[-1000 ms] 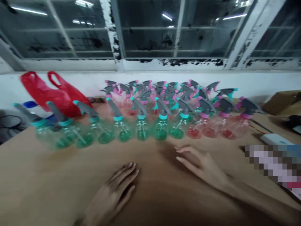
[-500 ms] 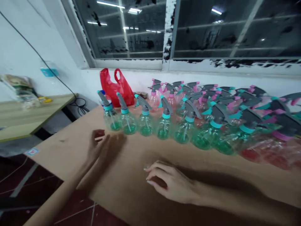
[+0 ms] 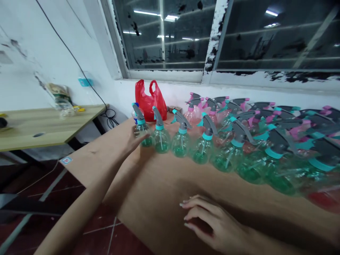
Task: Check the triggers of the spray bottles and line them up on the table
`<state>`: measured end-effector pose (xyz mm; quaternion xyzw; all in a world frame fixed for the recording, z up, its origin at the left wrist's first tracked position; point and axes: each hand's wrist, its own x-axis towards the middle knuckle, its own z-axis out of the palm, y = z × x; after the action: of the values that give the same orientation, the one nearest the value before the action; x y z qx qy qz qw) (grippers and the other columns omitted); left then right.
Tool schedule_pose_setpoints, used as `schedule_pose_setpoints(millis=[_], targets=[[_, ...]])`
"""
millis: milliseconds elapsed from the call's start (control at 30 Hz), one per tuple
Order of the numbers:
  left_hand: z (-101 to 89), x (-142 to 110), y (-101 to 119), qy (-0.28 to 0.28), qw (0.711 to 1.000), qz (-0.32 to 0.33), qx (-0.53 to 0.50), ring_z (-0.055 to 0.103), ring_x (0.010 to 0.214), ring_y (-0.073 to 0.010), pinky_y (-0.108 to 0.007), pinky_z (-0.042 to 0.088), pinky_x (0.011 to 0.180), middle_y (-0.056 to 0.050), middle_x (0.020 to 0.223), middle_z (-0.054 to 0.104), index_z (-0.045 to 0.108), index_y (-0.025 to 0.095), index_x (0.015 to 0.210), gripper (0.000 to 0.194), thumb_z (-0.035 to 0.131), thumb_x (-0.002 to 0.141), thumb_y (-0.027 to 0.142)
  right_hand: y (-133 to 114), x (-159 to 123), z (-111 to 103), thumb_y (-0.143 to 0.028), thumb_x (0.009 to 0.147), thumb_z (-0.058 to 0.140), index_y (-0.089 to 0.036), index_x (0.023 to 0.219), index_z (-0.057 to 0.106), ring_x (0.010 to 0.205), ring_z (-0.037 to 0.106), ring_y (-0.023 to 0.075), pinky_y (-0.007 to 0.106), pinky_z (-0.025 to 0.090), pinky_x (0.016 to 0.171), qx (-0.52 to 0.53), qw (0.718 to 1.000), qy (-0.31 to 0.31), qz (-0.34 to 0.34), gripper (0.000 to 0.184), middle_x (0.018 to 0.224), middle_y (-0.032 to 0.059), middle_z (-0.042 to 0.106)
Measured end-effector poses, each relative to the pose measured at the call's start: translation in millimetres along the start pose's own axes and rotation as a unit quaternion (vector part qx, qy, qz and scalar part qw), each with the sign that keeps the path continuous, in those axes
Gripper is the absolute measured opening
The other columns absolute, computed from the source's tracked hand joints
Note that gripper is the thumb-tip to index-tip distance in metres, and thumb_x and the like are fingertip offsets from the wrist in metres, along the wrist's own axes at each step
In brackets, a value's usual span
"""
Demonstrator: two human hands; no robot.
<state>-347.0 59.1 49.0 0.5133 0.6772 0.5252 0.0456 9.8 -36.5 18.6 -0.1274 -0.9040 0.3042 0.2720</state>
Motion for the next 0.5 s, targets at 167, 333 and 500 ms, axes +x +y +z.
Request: schedule_pose_setpoints(millis=[167,333,500], targets=[[-24.9,-20.6,7.2,-0.006,0.999,-0.04,-0.006,0.062,0.093,-0.0257,-0.039,0.051,0.076,-0.004,0.097,0.059,0.046,0.02,0.101,0.047,0.075,0.066,0.031,1.5,-8.2,-8.0,-0.012,0.084,0.057,-0.021,0.095,0.057,0.104,0.061,0.0154,0.029,0.049,0.092,-0.009,1.0,0.003,0.02,0.015,0.106,0.0055,0.066],[-48.1,-72.9,23.7,-0.015,0.999,-0.039,0.0,0.059,0.1,-0.0291,-0.043,0.048,0.082,-0.006,0.098,0.058,0.044,0.02,0.099,0.051,0.074,0.063,0.041,2.3,-12.3,-20.6,-0.025,0.086,0.058,-0.025,0.101,0.052,0.107,0.06,0.0177,0.034,0.049,0.091,-0.017,0.996,0.002,0.089,0.016,0.112,0.004,0.064],[-34.4,-144.8,64.9,-0.085,0.996,-0.014,-0.005,0.06,0.098,-0.0283,-0.043,0.049,0.084,-0.006,0.1,0.06,0.045,0.021,0.102,0.049,0.071,0.07,0.048,-0.4,-12.0,-40.6,-0.044,0.079,0.064,-0.031,0.123,0.043,0.123,0.05,0.0253,0.049,0.041,0.102,-0.038,0.981,0.026,0.187,0.051,0.132,0.0043,0.055]])
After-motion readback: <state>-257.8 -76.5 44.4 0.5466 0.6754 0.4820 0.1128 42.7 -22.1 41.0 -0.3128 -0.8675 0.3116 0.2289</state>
